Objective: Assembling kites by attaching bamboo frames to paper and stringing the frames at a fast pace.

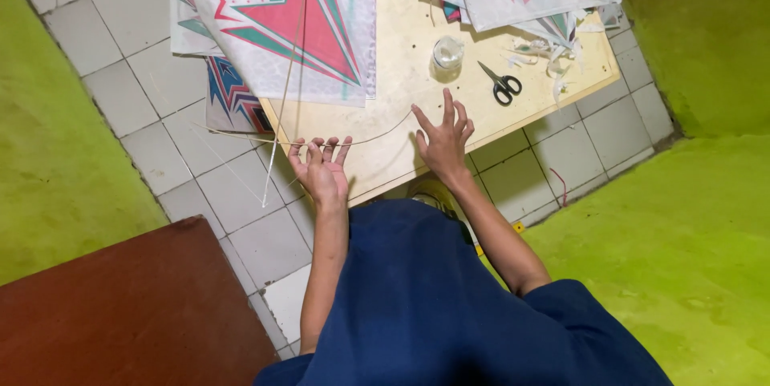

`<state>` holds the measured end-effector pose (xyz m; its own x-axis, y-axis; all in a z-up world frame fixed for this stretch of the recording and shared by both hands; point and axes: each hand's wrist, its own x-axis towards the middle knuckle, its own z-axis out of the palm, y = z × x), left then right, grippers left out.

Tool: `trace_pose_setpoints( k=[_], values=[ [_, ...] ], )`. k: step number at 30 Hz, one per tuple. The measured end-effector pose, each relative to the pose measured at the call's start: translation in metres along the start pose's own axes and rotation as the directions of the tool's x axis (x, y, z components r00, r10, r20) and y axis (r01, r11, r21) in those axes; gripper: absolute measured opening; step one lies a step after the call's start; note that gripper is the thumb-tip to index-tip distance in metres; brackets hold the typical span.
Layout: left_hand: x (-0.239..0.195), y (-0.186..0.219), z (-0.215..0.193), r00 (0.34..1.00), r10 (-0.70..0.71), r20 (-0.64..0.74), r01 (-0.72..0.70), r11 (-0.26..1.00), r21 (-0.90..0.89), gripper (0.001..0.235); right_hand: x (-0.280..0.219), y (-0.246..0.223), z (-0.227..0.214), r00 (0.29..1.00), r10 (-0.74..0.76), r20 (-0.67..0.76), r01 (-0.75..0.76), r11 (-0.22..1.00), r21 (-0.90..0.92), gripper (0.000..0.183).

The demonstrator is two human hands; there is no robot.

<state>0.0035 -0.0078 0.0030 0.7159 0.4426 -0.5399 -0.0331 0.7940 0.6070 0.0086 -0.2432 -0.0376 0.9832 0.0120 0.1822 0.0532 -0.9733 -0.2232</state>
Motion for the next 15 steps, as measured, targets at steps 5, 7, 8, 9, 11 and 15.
trace_pose_setpoints(
  k=[5, 7, 8, 9, 11, 15],
  values=[
    [-0.006, -0.002, 0.007, 1.000, 0.012, -0.004, -0.012, 1.000, 0.023, 0.016, 0.002, -0.010, -0.011, 0.998, -0.057, -0.027, 0.056, 0.998, -0.015, 0.029],
    [-0.007, -0.003, 0.012, 1.000, 0.019, -0.004, -0.019, 1.000, 0.021, 0.016, 0.001, -0.015, -0.010, 0.997, -0.067, -0.033, 0.067, 0.998, -0.007, 0.026],
    [-0.008, -0.003, 0.014, 1.000, 0.029, -0.004, -0.029, 0.999, 0.021, 0.016, 0.001, -0.019, -0.008, 0.996, -0.084, -0.042, 0.085, 0.996, 0.005, 0.027],
    [-0.010, -0.002, 0.014, 0.999, 0.036, -0.006, -0.036, 0.999, 0.024, 0.017, -0.003, -0.022, -0.007, 0.994, -0.097, -0.047, 0.098, 0.995, 0.017, 0.027],
    [-0.010, -0.003, 0.010, 0.999, 0.037, -0.012, -0.037, 0.999, 0.028, 0.017, -0.013, -0.024, -0.003, 0.982, -0.152, -0.113, 0.158, 0.987, 0.041, 0.039],
    [-0.008, -0.002, 0.004, 0.999, 0.033, -0.034, -0.031, 0.998, 0.049, 0.017, -0.031, -0.004, 0.000, 0.931, -0.324, -0.171, 0.345, 0.932, 0.112, 0.063]
  ],
)
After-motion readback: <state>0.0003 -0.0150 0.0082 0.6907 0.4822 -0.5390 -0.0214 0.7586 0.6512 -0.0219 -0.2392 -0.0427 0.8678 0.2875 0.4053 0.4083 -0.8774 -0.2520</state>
